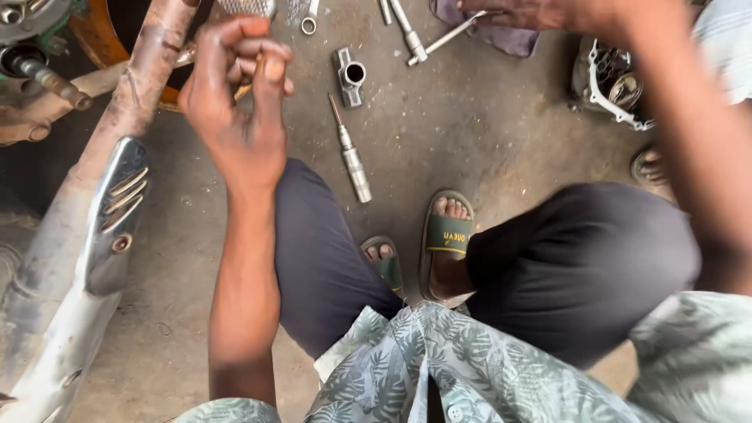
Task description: The person works on a motorcycle engine on the ground, using a socket wrench to loosen bolts and a cloth to wipe their hands.
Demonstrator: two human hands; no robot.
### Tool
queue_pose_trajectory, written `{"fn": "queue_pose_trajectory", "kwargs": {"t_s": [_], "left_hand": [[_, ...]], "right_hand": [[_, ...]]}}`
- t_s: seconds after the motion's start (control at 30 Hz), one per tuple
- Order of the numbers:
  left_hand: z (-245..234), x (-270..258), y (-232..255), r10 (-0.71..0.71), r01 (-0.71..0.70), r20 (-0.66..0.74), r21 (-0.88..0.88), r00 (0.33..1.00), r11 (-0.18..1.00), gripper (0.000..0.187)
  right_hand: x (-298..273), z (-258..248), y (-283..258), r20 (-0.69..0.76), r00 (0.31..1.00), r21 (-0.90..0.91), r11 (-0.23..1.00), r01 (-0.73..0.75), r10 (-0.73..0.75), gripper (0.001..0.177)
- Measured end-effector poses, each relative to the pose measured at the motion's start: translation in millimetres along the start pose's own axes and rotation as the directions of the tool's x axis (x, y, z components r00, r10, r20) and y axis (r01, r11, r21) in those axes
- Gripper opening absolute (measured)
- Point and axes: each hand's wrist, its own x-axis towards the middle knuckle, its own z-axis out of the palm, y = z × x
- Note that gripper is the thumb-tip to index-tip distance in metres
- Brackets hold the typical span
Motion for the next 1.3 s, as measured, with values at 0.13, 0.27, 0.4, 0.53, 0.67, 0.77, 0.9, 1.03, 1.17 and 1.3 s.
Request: {"fn": "queue_pose_trajectory", "kwargs": {"t_s": [0.13, 0.27, 0.4, 0.53, 0.67, 0.77, 0.9, 1.03, 1.17, 1.3], "left_hand": [[6.8, -4.4, 17.2, -0.013, 0.014, 0.011, -0.015, 1.000, 1.000, 0.026], [19.4, 4.5, 46.0, 0.014, -0.014, 0.025, 0.022, 1.000, 1.000, 0.026], [24.7, 34.2, 68.4, 0.088, -0.160, 0.315, 0.210, 0.945, 0.965, 0.025], [59.4, 79.3, 21.4, 0.172, -0.422, 0.592, 0.314, 0.788, 0.851, 0.025], [153.5, 74.4, -98.5, -0.090, -0.597, 0.775, 0.549, 0.625, 0.584, 0.014], [235.7, 61.8, -189.6, -0.185, -0.678, 0.779, 0.616, 0.599, 0.402, 0.018], [314.7, 57.8, -276.6, -0.045, -0.570, 0.631, 0.727, 0.774, 0.382, 0.024], [324.0, 43.0, -322.4, 0.013, -0.562, 0.592, 0.758, 0.806, 0.331, 0.030], [287.9, 36.1, -323.0, -0.134, -0.534, 0.629, 0.738, 0.766, 0.411, 0.023], [254.6, 23.5, -310.9, -0.071, -0.494, 0.579, 0.747, 0.812, 0.445, 0.029]], "right_hand": [[-7.8, 85.1, -26.5, 0.047, 0.995, 0.740, 0.672, 0.023, -0.086, 0.019], [-57.0, 182.6, -32.7, 0.051, 0.960, 0.598, 0.761, -0.251, 0.276, 0.015], [-56.4, 216.6, -1.2, -0.203, 0.941, 0.221, 0.949, -0.224, 0.269, 0.031], [-39.6, 218.9, 18.7, -0.310, 0.943, 0.087, 0.992, -0.096, 0.118, 0.043], [-29.3, 233.8, 34.9, -0.250, 0.944, 0.110, 0.975, -0.195, 0.217, 0.029], [-29.7, 237.7, 39.5, -0.251, 0.940, 0.100, 0.972, -0.211, 0.230, 0.020], [-38.3, 239.6, 28.7, -0.250, 0.934, 0.185, 0.960, -0.211, 0.254, 0.018], [-56.5, 246.8, 20.5, -0.209, 0.932, 0.238, 0.940, -0.246, 0.297, 0.012], [-60.1, 246.8, 16.3, -0.165, 0.934, 0.235, 0.932, -0.275, 0.318, 0.013], [-57.6, 244.3, 14.6, -0.132, 0.947, 0.232, 0.938, -0.256, 0.291, 0.015]]}}
